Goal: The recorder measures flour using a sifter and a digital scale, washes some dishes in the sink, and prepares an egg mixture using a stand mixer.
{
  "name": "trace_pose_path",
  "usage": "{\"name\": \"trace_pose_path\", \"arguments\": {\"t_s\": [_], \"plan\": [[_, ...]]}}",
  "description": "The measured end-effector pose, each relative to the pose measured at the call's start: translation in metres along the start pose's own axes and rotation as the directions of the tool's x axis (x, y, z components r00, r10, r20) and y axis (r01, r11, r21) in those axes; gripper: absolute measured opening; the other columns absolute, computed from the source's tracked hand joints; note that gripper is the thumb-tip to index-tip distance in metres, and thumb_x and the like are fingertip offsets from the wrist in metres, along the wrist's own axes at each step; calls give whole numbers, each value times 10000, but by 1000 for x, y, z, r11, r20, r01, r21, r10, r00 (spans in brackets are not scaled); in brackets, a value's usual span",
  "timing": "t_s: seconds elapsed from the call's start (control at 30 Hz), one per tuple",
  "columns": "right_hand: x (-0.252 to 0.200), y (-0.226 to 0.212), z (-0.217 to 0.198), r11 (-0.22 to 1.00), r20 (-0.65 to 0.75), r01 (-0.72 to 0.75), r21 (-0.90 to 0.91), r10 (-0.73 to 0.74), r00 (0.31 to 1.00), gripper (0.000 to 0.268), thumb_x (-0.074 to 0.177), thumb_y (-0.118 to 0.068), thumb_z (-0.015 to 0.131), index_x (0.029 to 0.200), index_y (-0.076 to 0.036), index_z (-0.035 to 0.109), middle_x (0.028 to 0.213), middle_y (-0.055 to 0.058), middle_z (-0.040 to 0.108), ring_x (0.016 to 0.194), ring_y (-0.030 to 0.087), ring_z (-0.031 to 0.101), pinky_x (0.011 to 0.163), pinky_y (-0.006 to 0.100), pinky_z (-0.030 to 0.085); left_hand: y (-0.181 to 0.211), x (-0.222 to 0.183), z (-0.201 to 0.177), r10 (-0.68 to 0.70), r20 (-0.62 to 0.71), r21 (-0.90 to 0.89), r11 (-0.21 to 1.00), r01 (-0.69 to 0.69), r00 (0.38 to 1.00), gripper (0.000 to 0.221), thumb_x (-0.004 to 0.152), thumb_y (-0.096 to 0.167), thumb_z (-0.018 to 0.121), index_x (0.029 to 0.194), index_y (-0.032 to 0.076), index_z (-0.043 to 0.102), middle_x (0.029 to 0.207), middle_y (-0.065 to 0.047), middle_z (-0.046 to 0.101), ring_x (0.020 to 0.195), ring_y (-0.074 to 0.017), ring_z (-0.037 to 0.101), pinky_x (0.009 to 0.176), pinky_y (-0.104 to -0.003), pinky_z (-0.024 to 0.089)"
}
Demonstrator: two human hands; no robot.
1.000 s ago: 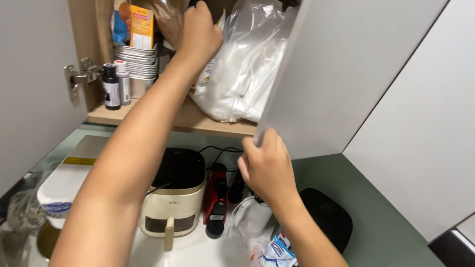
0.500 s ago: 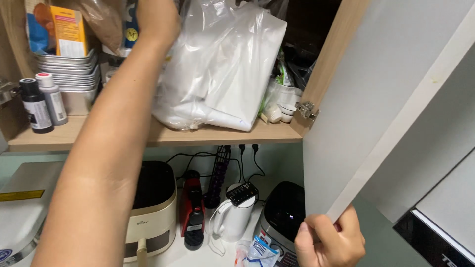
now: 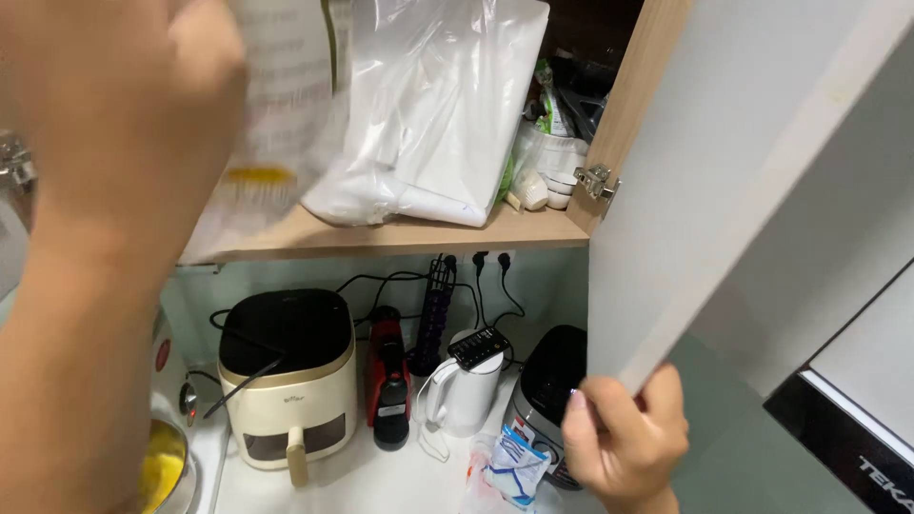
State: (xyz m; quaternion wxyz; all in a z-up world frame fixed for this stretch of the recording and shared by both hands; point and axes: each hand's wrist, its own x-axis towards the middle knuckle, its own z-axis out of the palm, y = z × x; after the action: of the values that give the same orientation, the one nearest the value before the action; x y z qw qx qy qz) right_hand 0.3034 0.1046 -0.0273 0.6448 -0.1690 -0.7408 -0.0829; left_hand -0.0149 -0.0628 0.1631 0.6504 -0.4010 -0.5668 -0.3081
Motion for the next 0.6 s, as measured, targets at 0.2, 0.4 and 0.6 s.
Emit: {"name": "trace_pose_path", "arguments": {"t_s": [0.2, 0.4, 0.6], "plan": [[8, -50, 15, 871, 487, -195, 451, -57, 872, 446, 865, -204, 751, 1277, -59, 664, 1085, 152, 597, 967, 223, 626, 835, 321, 526, 36, -159, -90, -148, 672, -442, 705, 554, 725, 271, 873, 170, 691, 1133, 109, 740, 874, -94, 767, 723, -201, 756, 661, -337, 578], [-88, -58, 47, 732, 754, -430, 529, -172, 634, 478, 819, -241, 836, 1192, -9, 648, 1092, 159, 666, 1072, 256, 656, 862, 373, 500, 17, -404, -110, 38, 959, -267, 446, 854, 280, 377, 838, 305, 887, 1187, 174, 834, 1006, -32, 817, 937, -162, 785, 817, -313, 598], [-151, -63, 29, 617, 846, -636, 464, -97, 524, 169, 835, -183, 859, 851, -49, 758, 777, 64, 708, 736, 211, 741, 649, 327, 564, -63, -392, -158, 51, 998, 38, -164, 986, -30, 906, 827, -33, 834, 1628, 86, 428, 1452, -243, 561, 931, -397, 684, 759, -436, 642]]}}
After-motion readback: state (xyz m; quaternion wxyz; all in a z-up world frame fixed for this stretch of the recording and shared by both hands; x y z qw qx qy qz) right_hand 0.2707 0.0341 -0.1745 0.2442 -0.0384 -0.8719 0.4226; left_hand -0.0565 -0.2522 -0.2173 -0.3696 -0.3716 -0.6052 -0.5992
